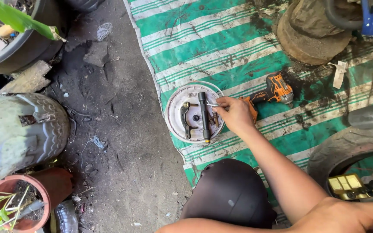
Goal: Disassembling a motorcycle brake caliper to inspect the brake pads using hand tools.
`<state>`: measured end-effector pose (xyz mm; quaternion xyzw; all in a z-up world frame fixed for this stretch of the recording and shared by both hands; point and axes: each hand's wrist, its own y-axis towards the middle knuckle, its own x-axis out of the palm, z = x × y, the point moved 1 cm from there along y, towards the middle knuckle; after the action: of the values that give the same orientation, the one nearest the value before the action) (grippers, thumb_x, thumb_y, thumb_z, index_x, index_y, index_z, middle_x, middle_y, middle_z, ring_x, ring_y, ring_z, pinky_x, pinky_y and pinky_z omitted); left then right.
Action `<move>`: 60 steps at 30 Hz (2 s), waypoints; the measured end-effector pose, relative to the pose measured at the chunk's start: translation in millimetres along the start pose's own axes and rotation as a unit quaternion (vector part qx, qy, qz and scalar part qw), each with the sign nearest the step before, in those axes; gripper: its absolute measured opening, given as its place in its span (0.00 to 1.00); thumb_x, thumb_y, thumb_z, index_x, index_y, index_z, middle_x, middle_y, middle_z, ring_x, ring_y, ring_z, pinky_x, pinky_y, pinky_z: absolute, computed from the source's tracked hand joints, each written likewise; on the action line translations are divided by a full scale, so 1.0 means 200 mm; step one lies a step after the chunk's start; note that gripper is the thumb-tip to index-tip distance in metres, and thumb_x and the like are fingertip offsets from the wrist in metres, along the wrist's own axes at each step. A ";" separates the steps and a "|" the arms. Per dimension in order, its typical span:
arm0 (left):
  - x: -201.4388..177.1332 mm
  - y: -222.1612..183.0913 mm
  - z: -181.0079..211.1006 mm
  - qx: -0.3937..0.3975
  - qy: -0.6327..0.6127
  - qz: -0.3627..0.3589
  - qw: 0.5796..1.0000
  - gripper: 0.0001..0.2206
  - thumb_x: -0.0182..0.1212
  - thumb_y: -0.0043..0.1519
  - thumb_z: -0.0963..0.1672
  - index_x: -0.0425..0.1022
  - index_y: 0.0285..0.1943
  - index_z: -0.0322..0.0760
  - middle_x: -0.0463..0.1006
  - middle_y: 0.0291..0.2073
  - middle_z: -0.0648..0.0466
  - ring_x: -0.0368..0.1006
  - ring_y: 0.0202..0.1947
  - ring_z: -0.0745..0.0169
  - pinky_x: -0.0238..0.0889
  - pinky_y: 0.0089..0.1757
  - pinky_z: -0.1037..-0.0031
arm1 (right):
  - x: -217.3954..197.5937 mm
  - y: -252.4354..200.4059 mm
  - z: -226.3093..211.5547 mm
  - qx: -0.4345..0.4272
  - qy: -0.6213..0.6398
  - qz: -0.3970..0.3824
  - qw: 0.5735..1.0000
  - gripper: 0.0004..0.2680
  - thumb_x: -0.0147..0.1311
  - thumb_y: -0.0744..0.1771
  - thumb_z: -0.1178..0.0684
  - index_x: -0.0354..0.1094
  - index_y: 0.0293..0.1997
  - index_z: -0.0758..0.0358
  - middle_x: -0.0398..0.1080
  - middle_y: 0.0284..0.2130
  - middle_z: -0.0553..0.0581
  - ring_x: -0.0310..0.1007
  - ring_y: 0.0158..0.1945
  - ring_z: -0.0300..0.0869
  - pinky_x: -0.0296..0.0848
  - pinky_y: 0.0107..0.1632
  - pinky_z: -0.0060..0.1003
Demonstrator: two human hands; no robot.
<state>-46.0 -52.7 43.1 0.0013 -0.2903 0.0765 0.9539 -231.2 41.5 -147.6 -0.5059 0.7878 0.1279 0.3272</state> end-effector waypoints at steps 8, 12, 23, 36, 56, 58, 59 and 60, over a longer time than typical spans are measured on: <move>0.04 0.01 0.12 0.014 -0.106 0.009 0.994 0.33 0.62 0.75 0.46 0.66 0.93 0.36 0.78 0.63 0.55 0.74 0.62 0.73 0.67 0.67 0.78 | -0.42 -0.47 0.13 0.022 0.011 0.044 0.999 0.09 0.63 0.68 0.52 0.83 0.48 0.63 0.80 0.26 0.52 0.74 0.25 0.40 0.73 0.32 0.37; 0.03 0.10 0.00 0.023 -0.255 -0.049 0.965 0.30 0.64 0.78 0.41 0.65 0.90 0.26 0.83 0.58 0.49 0.80 0.53 0.66 0.73 0.58 0.77 | -0.77 -0.99 0.37 0.029 -0.067 0.123 0.990 0.09 0.68 0.62 0.53 0.84 0.45 0.56 0.85 0.29 0.48 0.71 0.22 0.42 0.70 0.28 0.40; 0.33 0.18 -0.02 -0.047 -0.076 -0.008 0.996 0.27 0.68 0.67 0.41 0.72 0.76 0.25 0.87 0.48 0.42 0.84 0.43 0.59 0.77 0.44 0.75 | -1.87 -2.09 -0.19 0.122 -0.075 0.127 0.982 0.30 0.76 0.57 0.59 0.73 0.68 0.53 0.86 0.56 0.49 0.89 0.33 0.38 0.85 0.22 0.30; 0.89 0.45 0.04 -0.048 0.333 -0.047 0.940 0.21 0.70 0.66 0.44 0.80 0.68 0.33 0.80 0.29 0.56 0.70 0.26 0.69 0.65 0.30 0.76 | -1.94 -2.27 0.04 -0.059 0.099 0.254 0.960 0.35 0.75 0.57 0.67 0.64 0.74 0.64 0.59 0.74 0.59 0.79 0.50 0.43 0.90 0.42 0.35; 0.61 0.77 -0.10 -0.192 0.013 -0.113 0.975 0.28 0.63 0.70 0.43 0.70 0.82 0.31 0.85 0.56 0.44 0.83 0.44 0.59 0.80 0.47 0.70 | -2.02 -2.10 0.38 0.071 0.271 0.205 0.938 0.38 0.72 0.57 0.71 0.63 0.77 0.59 0.84 0.58 0.62 0.89 0.48 0.46 0.89 0.50 0.40; 0.56 0.79 -0.10 -0.201 -0.050 -0.140 0.968 0.27 0.63 0.72 0.43 0.70 0.81 0.31 0.84 0.58 0.44 0.82 0.47 0.59 0.81 0.50 0.67 | -2.06 -2.10 0.41 0.009 0.342 0.172 0.924 0.39 0.69 0.57 0.75 0.60 0.78 0.62 0.80 0.62 0.67 0.88 0.51 0.51 0.89 0.50 0.43; 0.55 0.79 -0.10 -0.212 -0.112 -0.171 0.956 0.25 0.63 0.73 0.43 0.69 0.81 0.31 0.82 0.60 0.45 0.80 0.50 0.60 0.82 0.52 0.65 | -2.08 -2.10 0.42 -0.050 0.412 0.140 0.899 0.39 0.66 0.57 0.78 0.58 0.79 0.64 0.76 0.65 0.72 0.86 0.55 0.56 0.89 0.50 0.46; 0.55 0.79 -0.08 -0.211 -0.112 -0.171 0.956 0.25 0.63 0.73 0.43 0.69 0.81 0.31 0.82 0.60 0.45 0.80 0.50 0.60 0.82 0.52 0.65 | -2.08 -2.11 0.45 -0.050 0.411 0.139 0.900 0.39 0.66 0.57 0.78 0.58 0.79 0.64 0.76 0.65 0.72 0.86 0.55 0.56 0.89 0.50 0.46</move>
<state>30.6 120.0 83.5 -0.1419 -0.4003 -0.1510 0.8926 288.4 194.5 107.9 -0.4147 0.9070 -0.0079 -0.0727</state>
